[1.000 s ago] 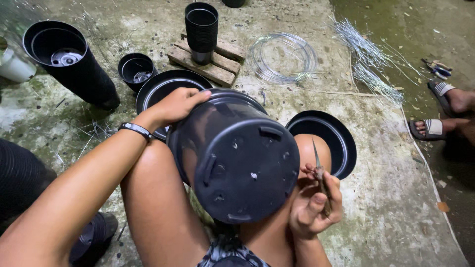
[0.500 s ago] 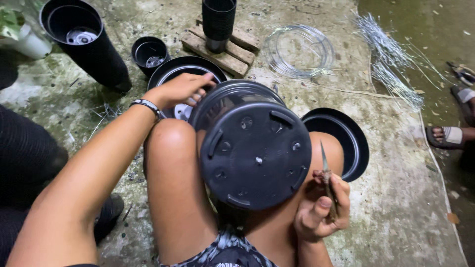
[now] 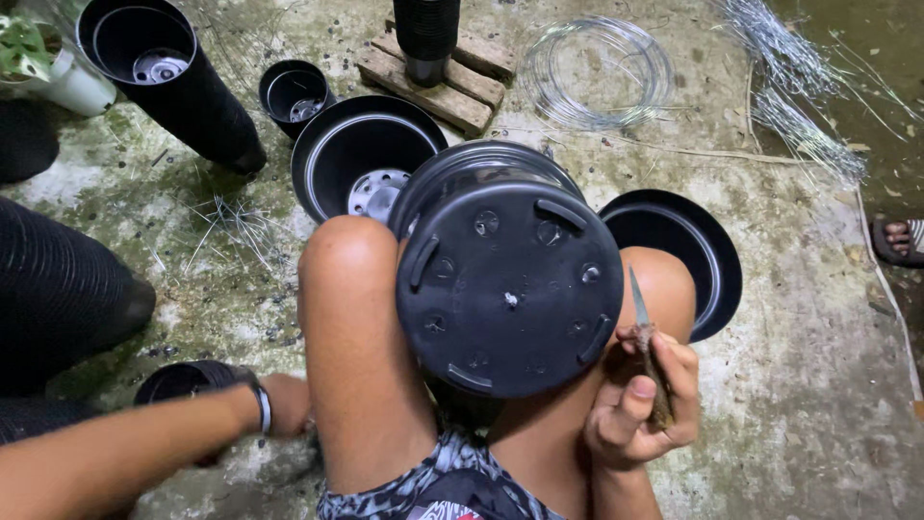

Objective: The person uses a knife to punch and enlarge holes in the bottom of a black plastic pot. They rotate the pot to access different spots and continue cutting through the plastic base.

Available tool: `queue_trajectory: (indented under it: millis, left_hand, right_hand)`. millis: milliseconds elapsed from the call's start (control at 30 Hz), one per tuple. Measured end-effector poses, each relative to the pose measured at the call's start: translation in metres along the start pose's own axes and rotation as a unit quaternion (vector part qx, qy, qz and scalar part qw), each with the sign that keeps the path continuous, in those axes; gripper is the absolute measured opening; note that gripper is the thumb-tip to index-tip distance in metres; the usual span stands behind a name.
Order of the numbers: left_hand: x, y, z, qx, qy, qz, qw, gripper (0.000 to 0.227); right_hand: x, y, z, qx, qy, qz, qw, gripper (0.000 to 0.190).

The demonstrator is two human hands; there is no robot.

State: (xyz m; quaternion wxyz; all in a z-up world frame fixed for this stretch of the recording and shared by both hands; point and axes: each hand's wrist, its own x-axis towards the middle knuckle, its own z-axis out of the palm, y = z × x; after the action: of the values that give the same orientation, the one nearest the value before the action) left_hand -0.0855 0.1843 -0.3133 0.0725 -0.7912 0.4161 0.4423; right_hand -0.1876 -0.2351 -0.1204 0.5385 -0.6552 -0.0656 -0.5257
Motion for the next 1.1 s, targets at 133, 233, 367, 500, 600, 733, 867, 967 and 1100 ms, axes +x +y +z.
queue_trajectory:
  millis: [133,233,367,500,600,733,867,967,1100]
  left_hand:
    - [-0.034,0.081,-0.012,0.272,-0.096,0.167,0.943,0.047]
    - [-0.064,0.131,-0.056,0.146,-0.083,0.179,0.969,0.037]
    - [-0.102,0.173,-0.138,-0.034,0.051,0.194,0.979,0.025]
    - [-0.141,0.182,-0.198,-0.150,0.327,0.145,0.922,0.018]
    - [-0.162,0.175,-0.223,-0.162,0.591,0.079,0.786,0.015]
    - [-0.167,0.173,-0.240,0.053,0.724,0.053,0.686,0.030]
    - [-0.162,0.169,-0.245,0.109,0.721,0.061,0.682,0.036]
    - [-0.159,0.164,-0.242,0.120,0.711,0.060,0.690,0.037]
    - [-0.152,0.160,-0.239,0.121,0.709,0.063,0.691,0.039]
  right_hand:
    - [0.005,-0.002,0.008,-0.001,-0.005,0.005,1.000,0.038]
    - [0.004,-0.003,0.013,0.000,-0.004,0.005,1.000,0.038]
    - [0.005,-0.001,0.018,0.007,-0.006,0.015,1.000,0.039]
    - [0.007,0.003,0.020,0.024,-0.010,0.015,1.000,0.039]
    - [0.007,0.006,0.021,0.062,0.000,0.050,0.997,0.036]
    - [0.005,0.010,0.024,0.061,-0.016,0.044,0.997,0.036]
    - [0.006,0.014,0.030,0.072,-0.014,0.038,0.997,0.036]
    - [0.004,0.015,0.032,0.062,-0.021,0.034,0.997,0.036]
    - [0.005,0.014,0.034,0.056,-0.017,0.038,0.998,0.037]
